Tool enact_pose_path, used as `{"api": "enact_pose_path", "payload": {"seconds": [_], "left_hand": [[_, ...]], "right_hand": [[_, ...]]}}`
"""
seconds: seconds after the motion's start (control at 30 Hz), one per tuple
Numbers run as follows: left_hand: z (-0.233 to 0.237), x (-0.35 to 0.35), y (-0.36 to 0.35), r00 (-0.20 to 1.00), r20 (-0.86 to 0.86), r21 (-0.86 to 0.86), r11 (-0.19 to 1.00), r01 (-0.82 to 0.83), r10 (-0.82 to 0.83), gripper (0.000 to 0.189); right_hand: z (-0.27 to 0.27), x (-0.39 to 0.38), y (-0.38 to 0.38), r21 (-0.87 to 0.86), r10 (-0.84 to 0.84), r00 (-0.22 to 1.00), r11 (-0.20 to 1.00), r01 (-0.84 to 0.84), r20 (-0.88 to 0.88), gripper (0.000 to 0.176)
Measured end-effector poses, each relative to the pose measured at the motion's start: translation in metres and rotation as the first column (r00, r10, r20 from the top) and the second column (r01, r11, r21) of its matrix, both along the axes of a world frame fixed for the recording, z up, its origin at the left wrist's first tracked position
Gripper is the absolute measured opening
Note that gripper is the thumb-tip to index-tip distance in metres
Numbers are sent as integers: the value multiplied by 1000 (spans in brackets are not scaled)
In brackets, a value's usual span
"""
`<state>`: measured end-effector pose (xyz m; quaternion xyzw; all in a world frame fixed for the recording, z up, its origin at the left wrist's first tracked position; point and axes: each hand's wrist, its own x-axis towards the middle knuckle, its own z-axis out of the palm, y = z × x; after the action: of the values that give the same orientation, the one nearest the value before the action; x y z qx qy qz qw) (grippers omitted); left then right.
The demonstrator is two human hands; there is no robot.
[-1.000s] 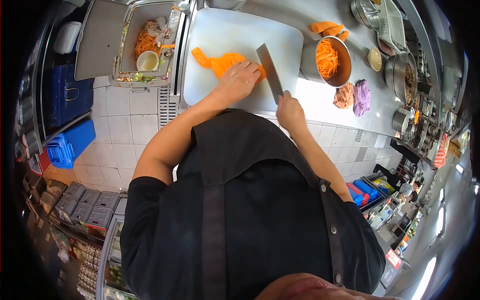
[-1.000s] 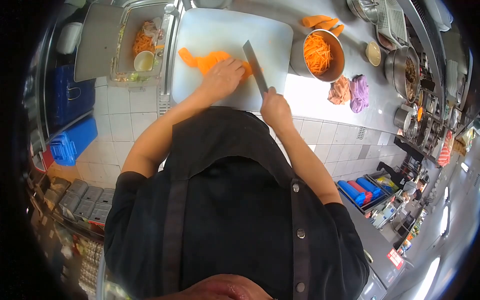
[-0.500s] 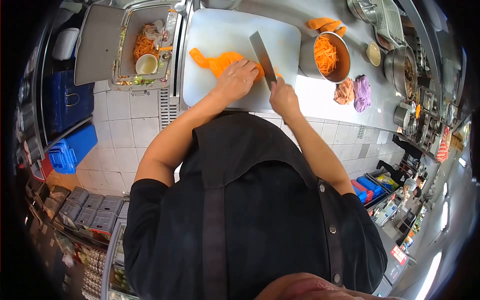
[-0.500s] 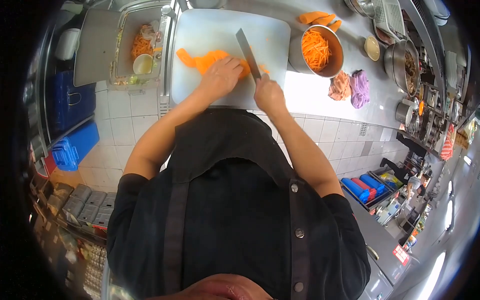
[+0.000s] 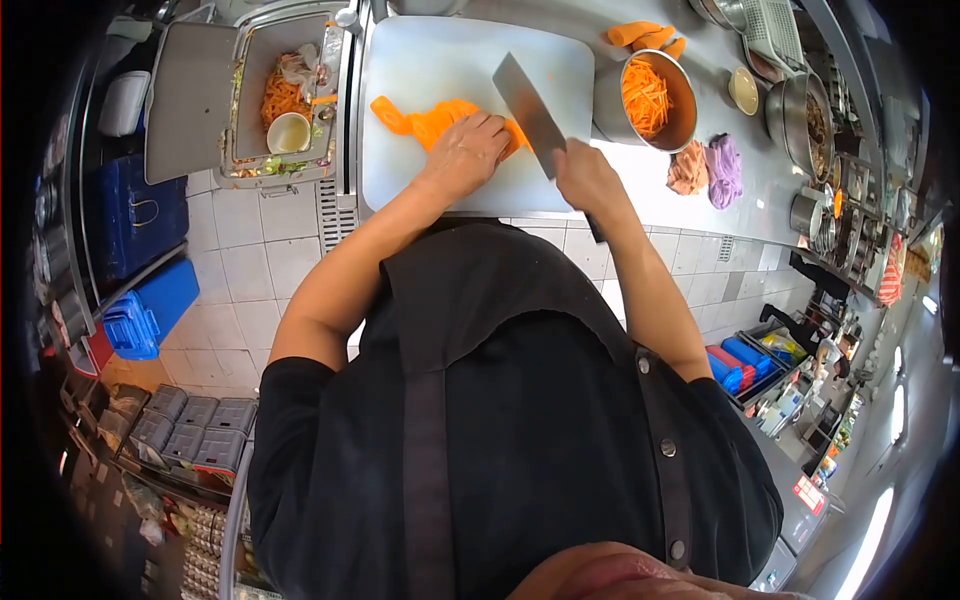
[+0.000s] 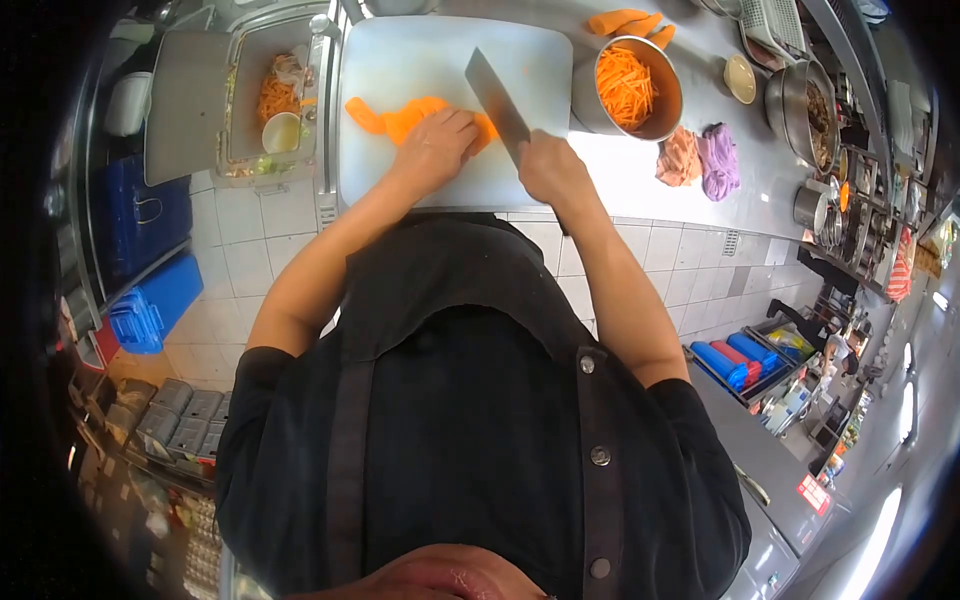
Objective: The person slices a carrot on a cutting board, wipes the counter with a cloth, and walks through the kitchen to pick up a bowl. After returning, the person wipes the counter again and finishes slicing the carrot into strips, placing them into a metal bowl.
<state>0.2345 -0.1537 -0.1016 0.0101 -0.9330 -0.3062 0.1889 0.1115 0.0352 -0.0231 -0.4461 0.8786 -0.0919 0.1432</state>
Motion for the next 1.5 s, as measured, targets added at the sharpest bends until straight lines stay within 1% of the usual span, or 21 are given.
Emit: {"api": "enact_pose_path", "payload": {"seconds": [0.03,0.13,0.23,0.33,0.4,0.57,0.63,0.67,0.7,0.77,0.87,0.93,1.03,1.07,1.1,1.17,1.23,1.3,1.37,1.43,1.5], "left_hand": [[1,-2,-1,1000,-5,-1,1000,-1,1,11],[0,0,1,997,-73,-14,999,-36,35,11],[1,5,-6,1000,-28,-25,1000,7,-7,11],[9,8,-12,992,-127,-40,999,-19,14,10],[5,15,-14,999,27,-79,996,-37,39,10],[-2,12,-15,999,22,-47,998,-33,34,12],[-4,14,-15,999,27,-28,999,-39,40,12],[-4,14,-16,999,27,-42,999,-24,25,12],[-4,14,-16,1000,28,-53,999,-7,9,12],[-4,15,-15,999,38,-27,999,-23,24,12],[-1,15,-14,998,30,-6,999,-52,53,9],[0,15,-13,998,12,-7,998,-62,62,11],[0,16,-12,998,8,-11,997,-70,70,11],[-1,15,-14,998,-18,1,998,-63,63,11],[-1,15,-15,997,-43,14,998,-56,57,12],[-3,14,-16,998,-19,2,998,-61,61,10],[-4,15,-17,998,12,-2,998,-57,57,14],[-3,16,-17,999,38,-5,1000,-29,29,15],[-2,14,-20,999,14,-3,999,-37,37,14],[-2,17,-15,999,-2,12,999,-33,33,14],[-2,14,-17,998,-35,7,999,-46,46,12]], "right_hand": [[2,4,6,23,-18,1000,1000,18,2,27],[-34,43,6,142,-273,961,954,263,53,27],[-45,45,1,2,-251,964,968,252,86,24],[-48,36,3,-8,-244,966,969,245,82,24],[-40,32,-1,21,-239,967,971,238,87,25],[-50,20,-19,34,-252,965,968,250,75,27],[-45,5,-25,26,-184,982,983,183,53,29],[-13,6,-29,42,-83,997,996,83,-2,30],[-20,-3,-23,30,-47,999,998,47,20,29],[-4,4,-7,62,-120,990,991,116,73,29],[-39,31,-2,131,-241,969,964,231,58,30],[-49,37,-12,61,-256,965,966,252,54,28],[-37,9,-30,40,-164,987,986,163,1,27],[-26,0,-26,-33,-1,997,999,-1,-74,27],[-13,-6,-20,-5,37,999,999,-37,-15,29],[4,15,-8,82,-105,994,991,103,19,27],[-22,38,0,171,-234,972,959,224,37,26],[-44,47,-10,110,-251,967,963,246,35,26],[-38,35,-26,114,-271,961,958,263,54,29],[-5,16,-30,-8,-30,999,1000,30,-19,28],[-16,8,-15,-86,5,997,996,-11,-71,28]]}}
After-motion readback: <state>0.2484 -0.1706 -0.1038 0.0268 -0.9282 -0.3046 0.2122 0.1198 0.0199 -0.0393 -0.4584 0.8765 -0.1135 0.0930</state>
